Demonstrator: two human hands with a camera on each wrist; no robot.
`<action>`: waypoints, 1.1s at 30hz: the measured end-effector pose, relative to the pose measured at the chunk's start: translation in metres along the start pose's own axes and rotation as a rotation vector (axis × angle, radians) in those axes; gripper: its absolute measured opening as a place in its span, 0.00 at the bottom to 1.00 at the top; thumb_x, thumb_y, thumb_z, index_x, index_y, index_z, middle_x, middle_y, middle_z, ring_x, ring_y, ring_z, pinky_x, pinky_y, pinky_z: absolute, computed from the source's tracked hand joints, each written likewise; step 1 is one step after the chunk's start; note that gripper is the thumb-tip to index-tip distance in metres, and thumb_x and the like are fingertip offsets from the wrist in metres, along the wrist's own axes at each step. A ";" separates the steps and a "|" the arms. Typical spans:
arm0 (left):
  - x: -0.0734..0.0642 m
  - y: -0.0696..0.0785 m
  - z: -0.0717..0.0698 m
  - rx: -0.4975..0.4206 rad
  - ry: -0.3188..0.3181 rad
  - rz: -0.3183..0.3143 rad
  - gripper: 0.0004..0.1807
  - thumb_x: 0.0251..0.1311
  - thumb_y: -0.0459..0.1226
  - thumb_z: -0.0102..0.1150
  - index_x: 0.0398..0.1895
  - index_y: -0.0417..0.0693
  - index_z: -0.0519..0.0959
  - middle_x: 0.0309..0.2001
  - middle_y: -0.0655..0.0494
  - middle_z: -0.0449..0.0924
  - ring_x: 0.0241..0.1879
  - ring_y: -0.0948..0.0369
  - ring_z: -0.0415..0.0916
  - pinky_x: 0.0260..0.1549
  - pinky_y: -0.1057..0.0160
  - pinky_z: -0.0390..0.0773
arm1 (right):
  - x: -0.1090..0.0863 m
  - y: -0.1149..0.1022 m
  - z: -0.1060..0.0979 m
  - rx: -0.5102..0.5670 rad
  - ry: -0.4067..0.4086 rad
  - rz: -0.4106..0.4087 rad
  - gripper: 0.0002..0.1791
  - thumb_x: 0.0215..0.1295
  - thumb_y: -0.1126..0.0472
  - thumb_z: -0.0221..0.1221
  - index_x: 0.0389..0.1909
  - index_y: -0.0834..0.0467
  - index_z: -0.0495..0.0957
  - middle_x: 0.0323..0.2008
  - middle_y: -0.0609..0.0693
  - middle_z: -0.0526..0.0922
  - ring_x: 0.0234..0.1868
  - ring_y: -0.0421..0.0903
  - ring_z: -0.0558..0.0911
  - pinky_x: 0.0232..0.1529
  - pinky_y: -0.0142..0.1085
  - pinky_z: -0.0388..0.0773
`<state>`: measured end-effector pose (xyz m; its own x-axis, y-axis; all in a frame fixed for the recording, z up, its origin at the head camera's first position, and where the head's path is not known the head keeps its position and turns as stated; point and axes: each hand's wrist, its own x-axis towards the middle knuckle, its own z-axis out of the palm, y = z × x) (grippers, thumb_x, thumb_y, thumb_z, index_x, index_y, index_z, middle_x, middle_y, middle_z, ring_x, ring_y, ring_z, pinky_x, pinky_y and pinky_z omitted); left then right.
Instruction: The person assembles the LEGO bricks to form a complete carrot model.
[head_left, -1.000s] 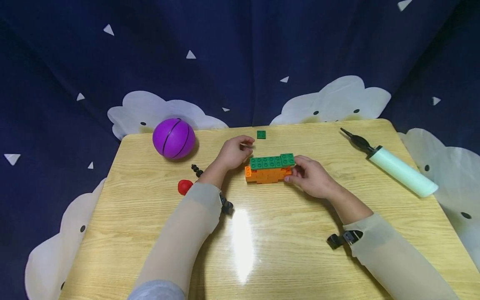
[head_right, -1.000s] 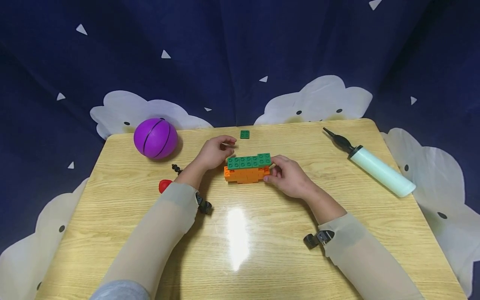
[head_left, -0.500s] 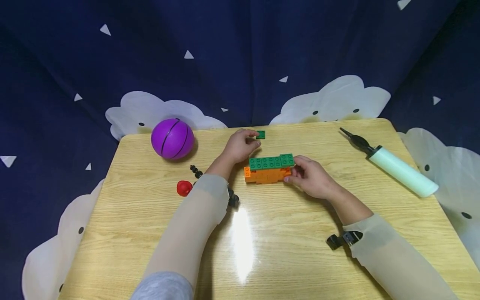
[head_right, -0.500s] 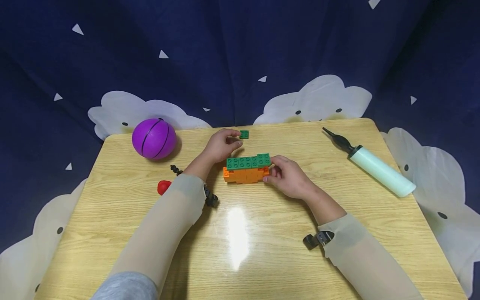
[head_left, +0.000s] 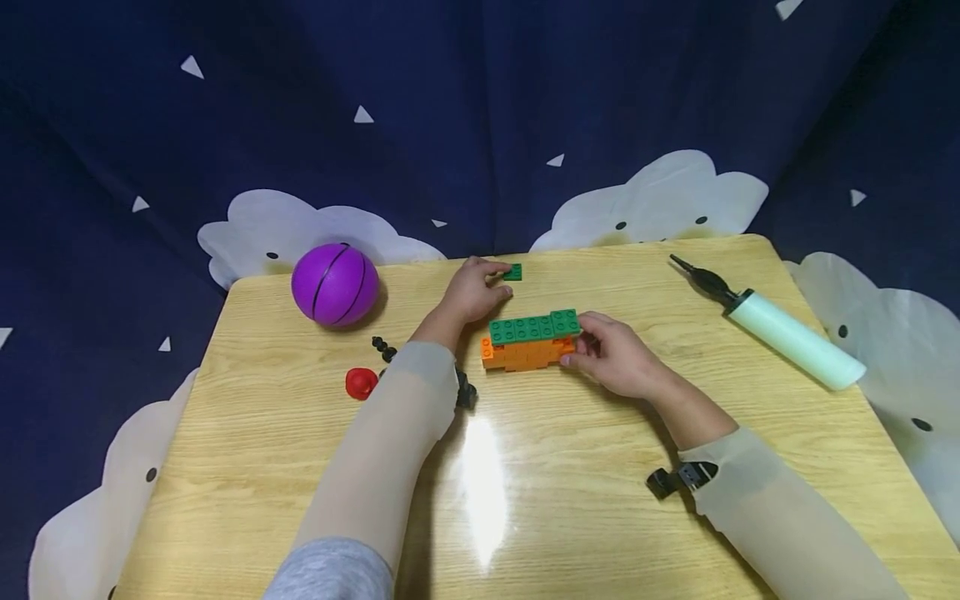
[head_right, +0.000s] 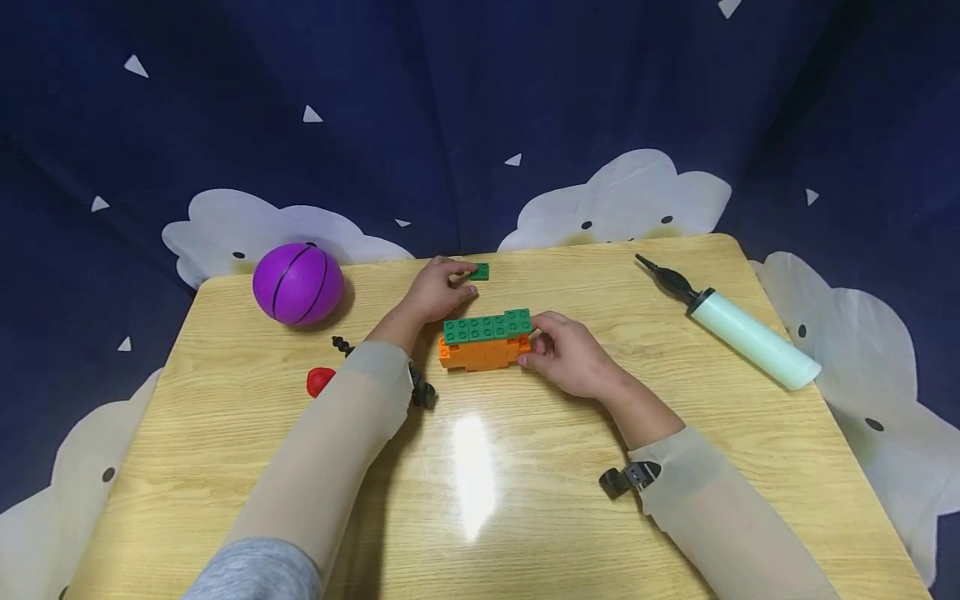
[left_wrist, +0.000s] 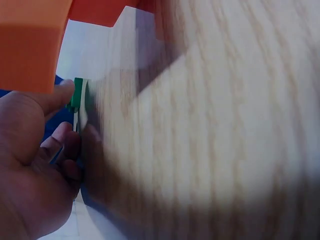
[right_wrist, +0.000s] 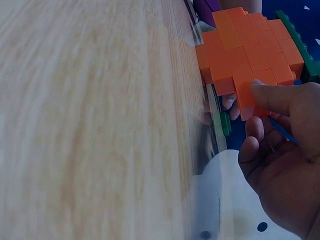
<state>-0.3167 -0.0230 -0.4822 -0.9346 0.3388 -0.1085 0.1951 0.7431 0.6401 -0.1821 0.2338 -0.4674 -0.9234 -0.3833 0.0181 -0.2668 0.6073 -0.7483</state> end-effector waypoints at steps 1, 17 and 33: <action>0.000 0.000 0.000 0.010 0.000 -0.002 0.25 0.71 0.45 0.63 0.70 0.56 0.77 0.68 0.49 0.69 0.66 0.51 0.70 0.68 0.54 0.69 | 0.000 0.000 0.000 0.000 -0.002 0.002 0.12 0.67 0.62 0.70 0.46 0.53 0.77 0.34 0.50 0.74 0.31 0.47 0.72 0.29 0.35 0.70; -0.009 -0.009 -0.004 0.081 0.067 -0.031 0.07 0.66 0.41 0.70 0.44 0.52 0.86 0.61 0.51 0.74 0.65 0.51 0.68 0.68 0.57 0.65 | 0.002 0.002 0.000 -0.018 0.001 -0.022 0.11 0.67 0.62 0.70 0.42 0.53 0.76 0.34 0.50 0.73 0.30 0.47 0.72 0.28 0.34 0.71; -0.022 -0.017 -0.009 0.075 0.098 -0.021 0.10 0.67 0.40 0.69 0.50 0.52 0.84 0.58 0.54 0.82 0.61 0.51 0.70 0.64 0.57 0.68 | 0.003 0.000 0.000 0.003 -0.004 -0.022 0.11 0.68 0.63 0.69 0.41 0.54 0.75 0.34 0.50 0.73 0.31 0.47 0.72 0.28 0.34 0.70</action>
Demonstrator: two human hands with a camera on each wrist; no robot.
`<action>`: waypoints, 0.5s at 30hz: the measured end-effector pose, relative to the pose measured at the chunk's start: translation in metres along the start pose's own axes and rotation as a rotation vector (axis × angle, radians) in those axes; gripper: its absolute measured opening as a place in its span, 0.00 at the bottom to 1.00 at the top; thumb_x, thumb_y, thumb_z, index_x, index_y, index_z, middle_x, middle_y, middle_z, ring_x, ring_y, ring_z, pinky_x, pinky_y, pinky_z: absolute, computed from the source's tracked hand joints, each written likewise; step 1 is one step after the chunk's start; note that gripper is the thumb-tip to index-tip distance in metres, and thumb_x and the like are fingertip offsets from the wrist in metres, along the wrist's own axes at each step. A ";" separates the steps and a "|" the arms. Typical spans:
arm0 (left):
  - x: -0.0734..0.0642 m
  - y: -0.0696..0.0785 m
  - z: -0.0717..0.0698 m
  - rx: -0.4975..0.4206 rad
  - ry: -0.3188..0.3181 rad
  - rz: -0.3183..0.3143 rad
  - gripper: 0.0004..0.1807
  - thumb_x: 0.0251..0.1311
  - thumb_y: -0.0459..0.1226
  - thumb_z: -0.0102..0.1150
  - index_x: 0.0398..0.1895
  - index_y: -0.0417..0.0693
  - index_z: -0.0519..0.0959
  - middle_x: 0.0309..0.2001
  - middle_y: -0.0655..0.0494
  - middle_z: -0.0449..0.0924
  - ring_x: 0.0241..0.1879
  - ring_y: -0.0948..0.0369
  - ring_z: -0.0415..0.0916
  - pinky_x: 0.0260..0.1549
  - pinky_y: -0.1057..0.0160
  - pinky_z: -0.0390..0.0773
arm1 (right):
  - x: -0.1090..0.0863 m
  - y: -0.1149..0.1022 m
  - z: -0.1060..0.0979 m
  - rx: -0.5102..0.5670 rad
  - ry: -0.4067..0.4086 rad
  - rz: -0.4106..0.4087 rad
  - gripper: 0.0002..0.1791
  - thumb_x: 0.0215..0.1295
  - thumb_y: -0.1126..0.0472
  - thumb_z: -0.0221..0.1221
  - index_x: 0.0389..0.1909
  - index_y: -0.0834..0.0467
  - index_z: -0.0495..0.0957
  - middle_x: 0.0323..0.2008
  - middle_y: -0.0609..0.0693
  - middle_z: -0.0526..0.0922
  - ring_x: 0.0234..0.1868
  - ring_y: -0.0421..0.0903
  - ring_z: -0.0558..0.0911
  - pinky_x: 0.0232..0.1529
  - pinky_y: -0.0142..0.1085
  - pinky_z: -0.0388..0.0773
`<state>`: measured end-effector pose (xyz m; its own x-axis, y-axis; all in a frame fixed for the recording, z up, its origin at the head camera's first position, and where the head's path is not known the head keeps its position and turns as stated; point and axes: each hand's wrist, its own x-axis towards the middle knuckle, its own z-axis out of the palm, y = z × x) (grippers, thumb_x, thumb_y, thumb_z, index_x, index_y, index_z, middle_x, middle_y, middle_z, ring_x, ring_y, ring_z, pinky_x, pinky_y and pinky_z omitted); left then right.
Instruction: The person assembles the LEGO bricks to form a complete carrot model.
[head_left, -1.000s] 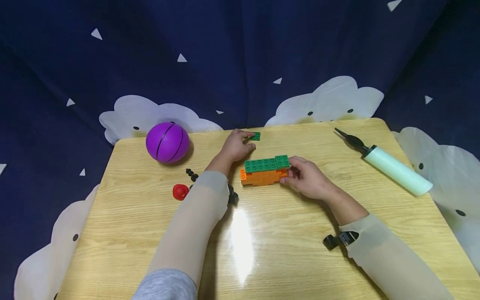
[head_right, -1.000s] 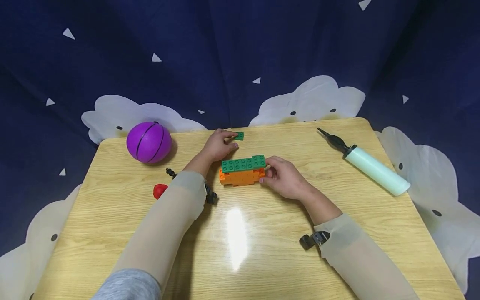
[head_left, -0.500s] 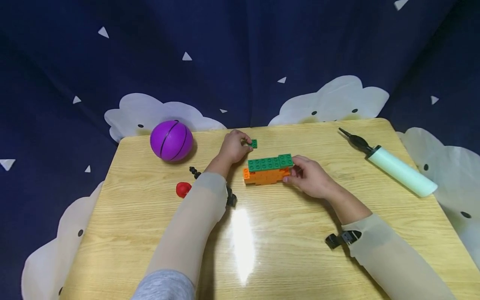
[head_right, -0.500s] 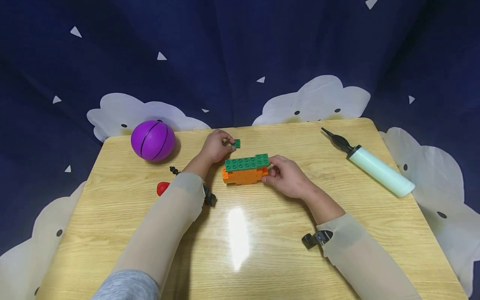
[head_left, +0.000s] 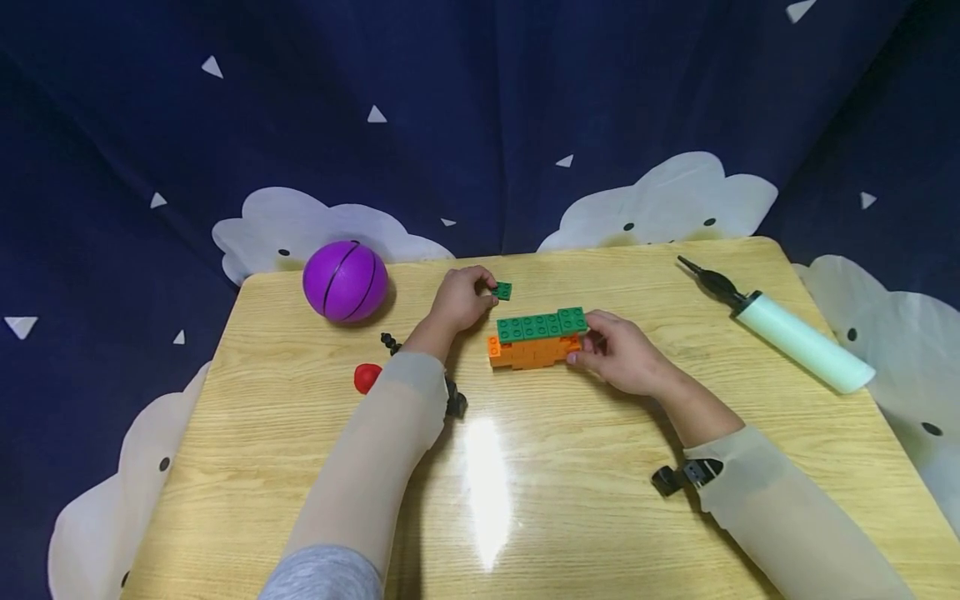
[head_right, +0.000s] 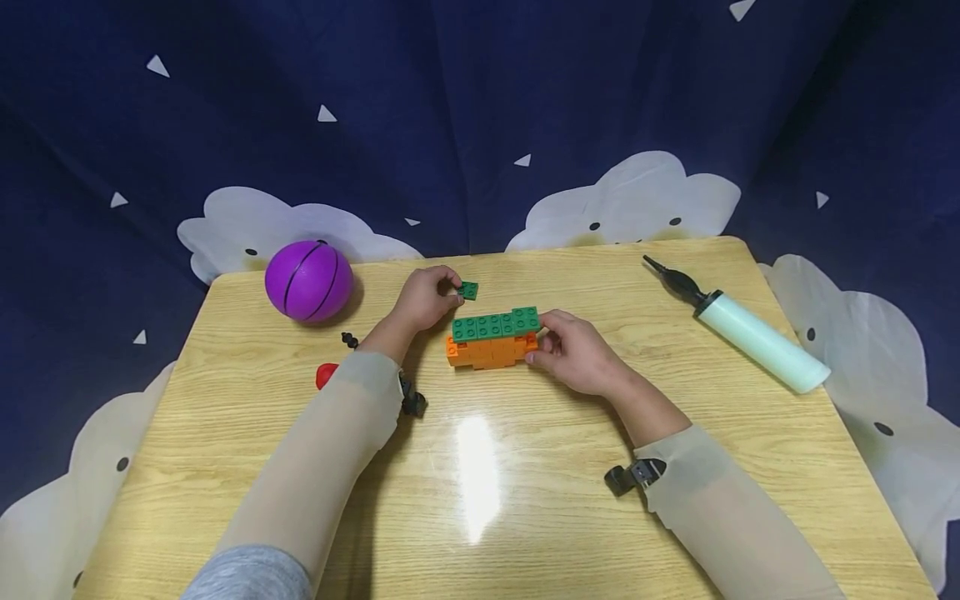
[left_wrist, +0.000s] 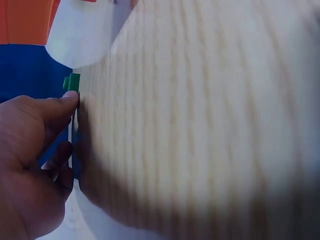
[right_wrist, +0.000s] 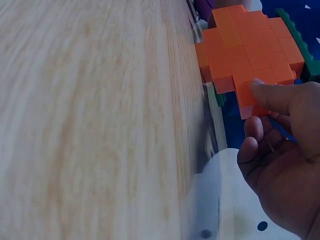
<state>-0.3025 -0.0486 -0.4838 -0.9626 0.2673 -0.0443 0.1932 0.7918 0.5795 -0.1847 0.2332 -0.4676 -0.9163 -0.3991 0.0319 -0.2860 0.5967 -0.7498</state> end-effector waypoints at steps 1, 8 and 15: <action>0.000 0.000 0.000 0.005 -0.004 0.007 0.13 0.67 0.39 0.69 0.53 0.52 0.84 0.59 0.53 0.81 0.62 0.50 0.70 0.65 0.56 0.67 | 0.000 0.000 0.000 0.000 0.000 0.000 0.11 0.68 0.63 0.69 0.41 0.54 0.75 0.34 0.50 0.73 0.31 0.47 0.72 0.28 0.34 0.70; 0.002 0.000 0.001 0.055 -0.054 0.053 0.21 0.70 0.41 0.66 0.65 0.52 0.81 0.67 0.52 0.75 0.69 0.52 0.67 0.71 0.56 0.61 | 0.000 -0.001 0.000 -0.003 -0.003 0.000 0.12 0.68 0.63 0.69 0.37 0.55 0.73 0.33 0.50 0.73 0.30 0.47 0.72 0.28 0.35 0.70; -0.001 -0.002 -0.002 0.012 -0.056 0.054 0.20 0.68 0.42 0.68 0.62 0.50 0.82 0.67 0.50 0.75 0.70 0.50 0.66 0.71 0.56 0.62 | 0.000 0.000 -0.001 -0.005 -0.003 0.005 0.12 0.67 0.64 0.70 0.38 0.54 0.73 0.33 0.50 0.73 0.30 0.47 0.73 0.28 0.35 0.71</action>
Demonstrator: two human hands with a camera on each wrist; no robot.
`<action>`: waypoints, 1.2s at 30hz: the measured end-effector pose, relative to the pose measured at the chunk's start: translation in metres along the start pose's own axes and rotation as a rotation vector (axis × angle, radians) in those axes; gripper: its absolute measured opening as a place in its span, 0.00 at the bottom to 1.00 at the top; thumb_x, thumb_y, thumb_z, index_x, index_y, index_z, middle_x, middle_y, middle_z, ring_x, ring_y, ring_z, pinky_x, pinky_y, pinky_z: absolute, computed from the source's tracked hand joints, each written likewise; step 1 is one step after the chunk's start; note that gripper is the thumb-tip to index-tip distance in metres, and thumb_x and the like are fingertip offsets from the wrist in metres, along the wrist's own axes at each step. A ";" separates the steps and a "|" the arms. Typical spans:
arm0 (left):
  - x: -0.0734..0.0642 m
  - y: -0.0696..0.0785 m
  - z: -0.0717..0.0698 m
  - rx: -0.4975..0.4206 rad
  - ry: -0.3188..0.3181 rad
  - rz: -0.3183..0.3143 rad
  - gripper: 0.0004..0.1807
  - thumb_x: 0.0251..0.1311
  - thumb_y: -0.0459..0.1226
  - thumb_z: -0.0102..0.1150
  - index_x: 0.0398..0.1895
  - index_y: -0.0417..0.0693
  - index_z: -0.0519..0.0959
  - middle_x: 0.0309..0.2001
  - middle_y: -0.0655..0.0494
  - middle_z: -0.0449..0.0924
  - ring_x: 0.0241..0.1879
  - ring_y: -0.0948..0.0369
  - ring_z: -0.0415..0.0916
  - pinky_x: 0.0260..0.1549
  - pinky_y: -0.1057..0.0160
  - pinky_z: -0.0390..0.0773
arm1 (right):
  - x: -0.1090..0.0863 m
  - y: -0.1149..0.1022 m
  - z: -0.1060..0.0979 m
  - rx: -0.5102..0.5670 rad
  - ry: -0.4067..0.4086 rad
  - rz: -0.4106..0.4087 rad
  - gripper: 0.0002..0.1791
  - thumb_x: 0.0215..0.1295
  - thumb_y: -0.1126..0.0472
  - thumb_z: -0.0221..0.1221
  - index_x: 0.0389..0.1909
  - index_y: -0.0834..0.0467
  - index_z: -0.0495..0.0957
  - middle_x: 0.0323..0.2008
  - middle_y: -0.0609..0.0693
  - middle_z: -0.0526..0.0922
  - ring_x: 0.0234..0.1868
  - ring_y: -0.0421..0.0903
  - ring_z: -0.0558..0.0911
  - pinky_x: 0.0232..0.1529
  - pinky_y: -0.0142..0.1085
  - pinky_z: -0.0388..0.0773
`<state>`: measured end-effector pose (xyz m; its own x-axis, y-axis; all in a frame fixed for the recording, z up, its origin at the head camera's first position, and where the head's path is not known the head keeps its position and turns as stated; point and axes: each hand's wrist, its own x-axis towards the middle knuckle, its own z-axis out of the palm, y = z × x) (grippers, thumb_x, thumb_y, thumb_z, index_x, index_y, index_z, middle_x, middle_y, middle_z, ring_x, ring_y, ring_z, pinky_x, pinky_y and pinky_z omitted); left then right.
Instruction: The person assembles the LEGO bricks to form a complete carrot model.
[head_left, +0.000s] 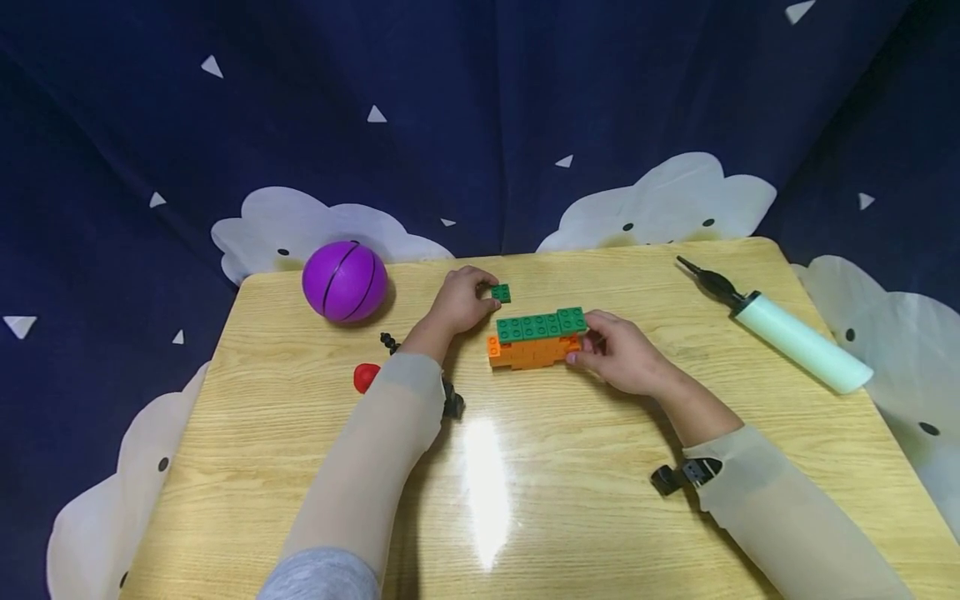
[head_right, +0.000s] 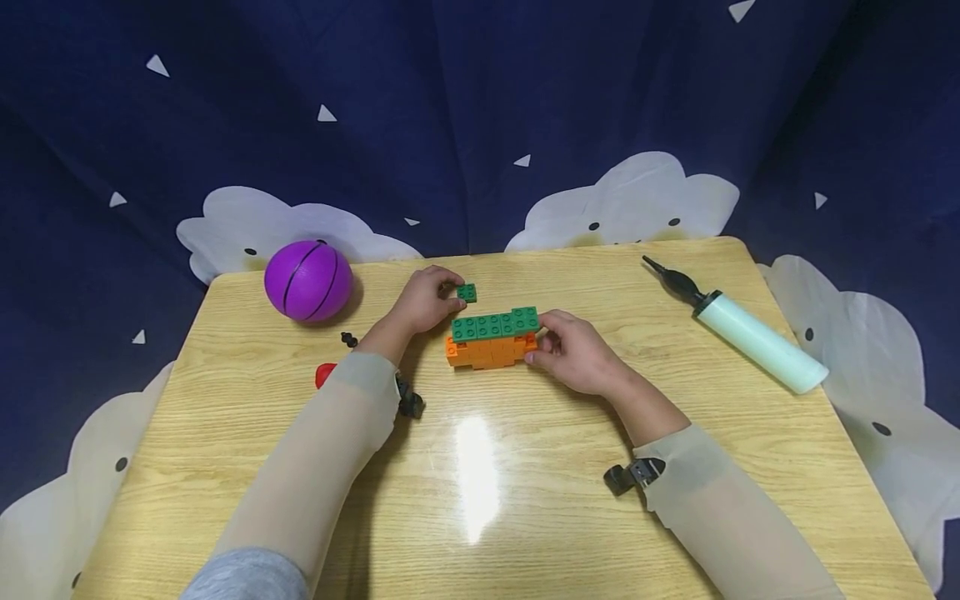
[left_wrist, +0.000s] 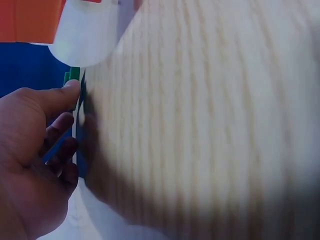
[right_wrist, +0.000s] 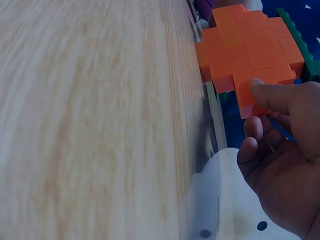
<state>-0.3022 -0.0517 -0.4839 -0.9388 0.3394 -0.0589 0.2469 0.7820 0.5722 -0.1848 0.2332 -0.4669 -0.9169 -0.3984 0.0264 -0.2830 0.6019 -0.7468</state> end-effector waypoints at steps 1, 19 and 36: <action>-0.001 0.000 -0.001 -0.011 0.001 -0.004 0.20 0.68 0.42 0.68 0.62 0.50 0.82 0.68 0.50 0.75 0.70 0.50 0.66 0.71 0.55 0.62 | 0.000 0.000 0.000 0.000 0.000 -0.001 0.12 0.67 0.64 0.70 0.38 0.54 0.73 0.33 0.50 0.73 0.30 0.47 0.73 0.28 0.35 0.71; -0.037 0.009 -0.016 -0.193 0.065 0.001 0.18 0.67 0.40 0.67 0.59 0.51 0.80 0.59 0.53 0.81 0.57 0.53 0.77 0.58 0.52 0.76 | 0.000 -0.002 0.001 -0.007 0.004 -0.005 0.13 0.67 0.64 0.69 0.36 0.55 0.72 0.34 0.51 0.72 0.30 0.47 0.72 0.28 0.35 0.71; -0.070 0.024 -0.032 -0.225 0.094 0.070 0.19 0.68 0.40 0.66 0.62 0.51 0.80 0.60 0.56 0.79 0.55 0.54 0.79 0.49 0.54 0.79 | -0.001 -0.003 0.000 -0.018 0.000 -0.009 0.15 0.67 0.63 0.70 0.33 0.56 0.70 0.33 0.51 0.73 0.30 0.47 0.73 0.30 0.36 0.72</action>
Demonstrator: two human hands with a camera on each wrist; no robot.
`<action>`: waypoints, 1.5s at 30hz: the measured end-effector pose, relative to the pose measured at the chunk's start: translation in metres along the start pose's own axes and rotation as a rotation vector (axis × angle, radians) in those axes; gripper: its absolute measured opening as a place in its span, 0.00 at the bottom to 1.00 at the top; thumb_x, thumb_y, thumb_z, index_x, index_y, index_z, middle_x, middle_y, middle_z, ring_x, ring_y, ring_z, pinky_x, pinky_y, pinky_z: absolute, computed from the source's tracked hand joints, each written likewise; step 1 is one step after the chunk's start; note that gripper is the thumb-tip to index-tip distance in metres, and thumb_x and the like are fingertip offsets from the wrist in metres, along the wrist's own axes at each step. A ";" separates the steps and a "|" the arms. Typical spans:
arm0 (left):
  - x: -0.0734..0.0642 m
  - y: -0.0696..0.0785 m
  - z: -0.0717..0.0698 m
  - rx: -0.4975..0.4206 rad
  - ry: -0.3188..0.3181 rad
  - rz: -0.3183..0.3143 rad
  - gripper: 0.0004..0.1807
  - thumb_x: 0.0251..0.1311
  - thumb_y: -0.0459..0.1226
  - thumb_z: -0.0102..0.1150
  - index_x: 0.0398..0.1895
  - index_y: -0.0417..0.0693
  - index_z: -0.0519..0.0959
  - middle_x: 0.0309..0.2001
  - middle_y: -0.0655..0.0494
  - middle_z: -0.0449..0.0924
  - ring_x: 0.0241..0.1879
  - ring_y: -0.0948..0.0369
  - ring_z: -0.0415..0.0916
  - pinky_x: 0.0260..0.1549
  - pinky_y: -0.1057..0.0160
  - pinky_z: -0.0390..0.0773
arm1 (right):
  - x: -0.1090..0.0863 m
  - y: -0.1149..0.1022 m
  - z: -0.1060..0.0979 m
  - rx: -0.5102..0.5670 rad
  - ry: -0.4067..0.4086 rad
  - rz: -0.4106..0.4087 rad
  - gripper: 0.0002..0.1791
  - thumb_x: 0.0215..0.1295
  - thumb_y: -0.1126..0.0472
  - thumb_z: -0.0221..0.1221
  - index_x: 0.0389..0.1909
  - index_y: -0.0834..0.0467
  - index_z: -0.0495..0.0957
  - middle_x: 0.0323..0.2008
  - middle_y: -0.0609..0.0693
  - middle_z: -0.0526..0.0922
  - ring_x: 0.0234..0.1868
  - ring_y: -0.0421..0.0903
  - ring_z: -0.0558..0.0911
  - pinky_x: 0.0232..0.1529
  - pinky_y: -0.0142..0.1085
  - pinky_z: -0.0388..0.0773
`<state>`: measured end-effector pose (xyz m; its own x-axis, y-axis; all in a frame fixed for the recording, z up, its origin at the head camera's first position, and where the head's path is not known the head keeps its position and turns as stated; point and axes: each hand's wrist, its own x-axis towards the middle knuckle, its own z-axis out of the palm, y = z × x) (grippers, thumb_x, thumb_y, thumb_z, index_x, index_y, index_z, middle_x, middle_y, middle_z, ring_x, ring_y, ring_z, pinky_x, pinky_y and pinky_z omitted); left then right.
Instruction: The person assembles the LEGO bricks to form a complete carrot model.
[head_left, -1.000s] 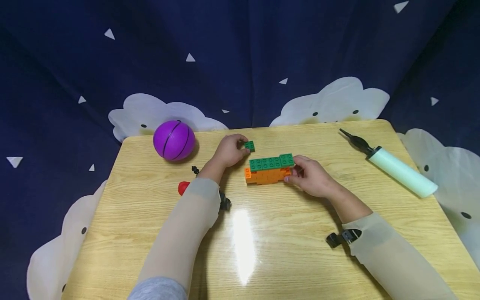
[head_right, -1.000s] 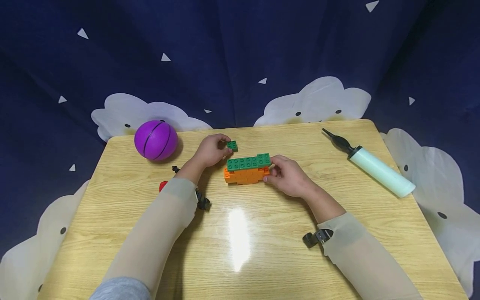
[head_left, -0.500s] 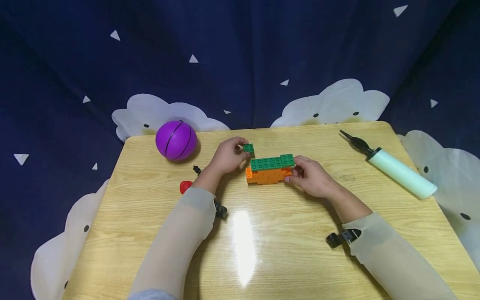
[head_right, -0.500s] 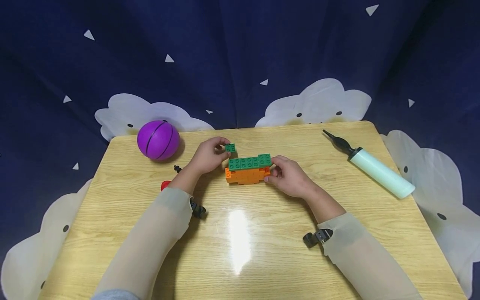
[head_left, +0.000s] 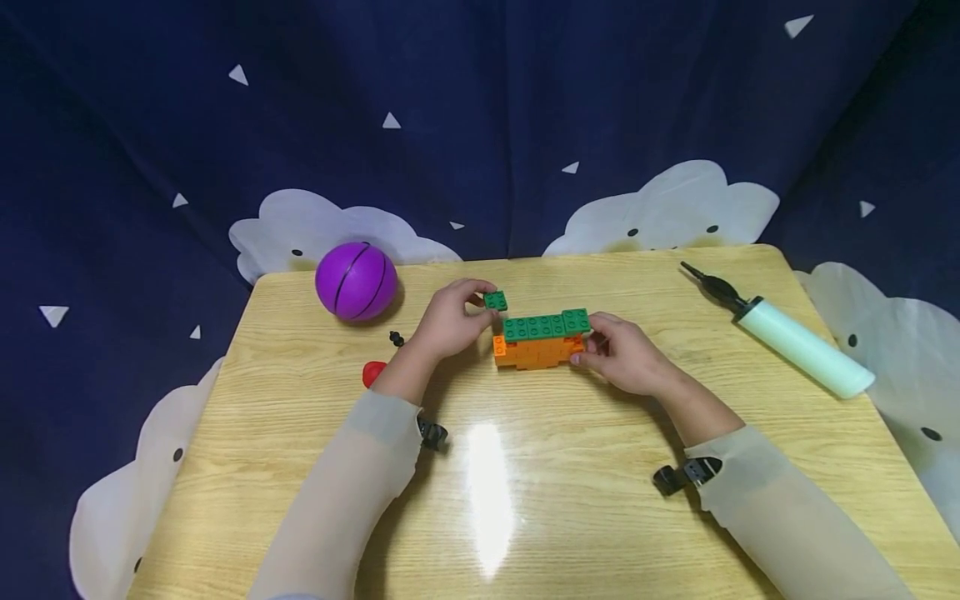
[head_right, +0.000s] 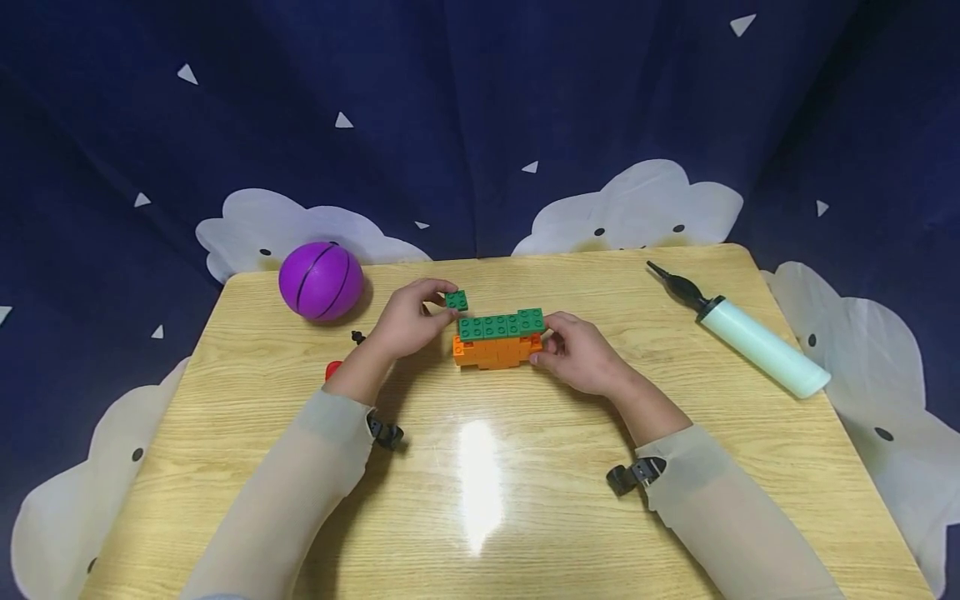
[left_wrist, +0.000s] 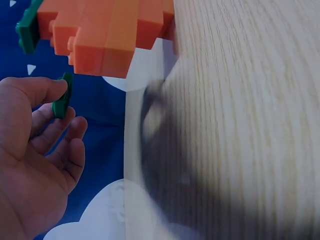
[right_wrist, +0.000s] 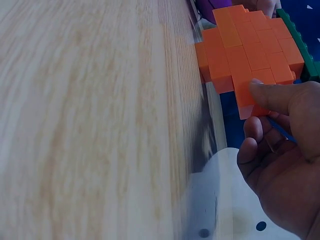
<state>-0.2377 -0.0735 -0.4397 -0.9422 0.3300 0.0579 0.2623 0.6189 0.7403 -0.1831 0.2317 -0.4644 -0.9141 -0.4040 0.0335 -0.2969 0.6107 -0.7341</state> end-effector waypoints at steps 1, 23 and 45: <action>-0.002 0.001 -0.001 -0.003 0.000 -0.003 0.20 0.68 0.40 0.66 0.62 0.52 0.80 0.60 0.56 0.79 0.55 0.54 0.79 0.48 0.53 0.79 | 0.000 0.000 0.000 0.001 0.001 0.000 0.15 0.67 0.63 0.70 0.33 0.56 0.70 0.33 0.51 0.73 0.30 0.47 0.73 0.30 0.36 0.72; -0.039 0.008 -0.012 -0.104 0.081 0.140 0.17 0.71 0.38 0.63 0.61 0.51 0.82 0.59 0.58 0.80 0.51 0.54 0.77 0.43 0.55 0.80 | 0.000 0.000 0.003 0.004 0.013 0.003 0.16 0.66 0.62 0.71 0.32 0.57 0.69 0.33 0.51 0.73 0.30 0.48 0.73 0.29 0.35 0.71; -0.055 0.020 -0.010 -0.200 0.004 0.201 0.16 0.73 0.35 0.61 0.61 0.54 0.82 0.63 0.65 0.77 0.57 0.62 0.77 0.58 0.55 0.78 | 0.000 -0.001 0.005 -0.003 0.014 -0.009 0.16 0.67 0.63 0.69 0.33 0.59 0.69 0.33 0.51 0.72 0.30 0.47 0.73 0.29 0.35 0.71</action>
<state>-0.1827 -0.0866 -0.4210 -0.8765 0.4285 0.2194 0.3978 0.3880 0.8314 -0.1811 0.2279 -0.4668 -0.9152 -0.3999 0.0493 -0.3058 0.6095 -0.7315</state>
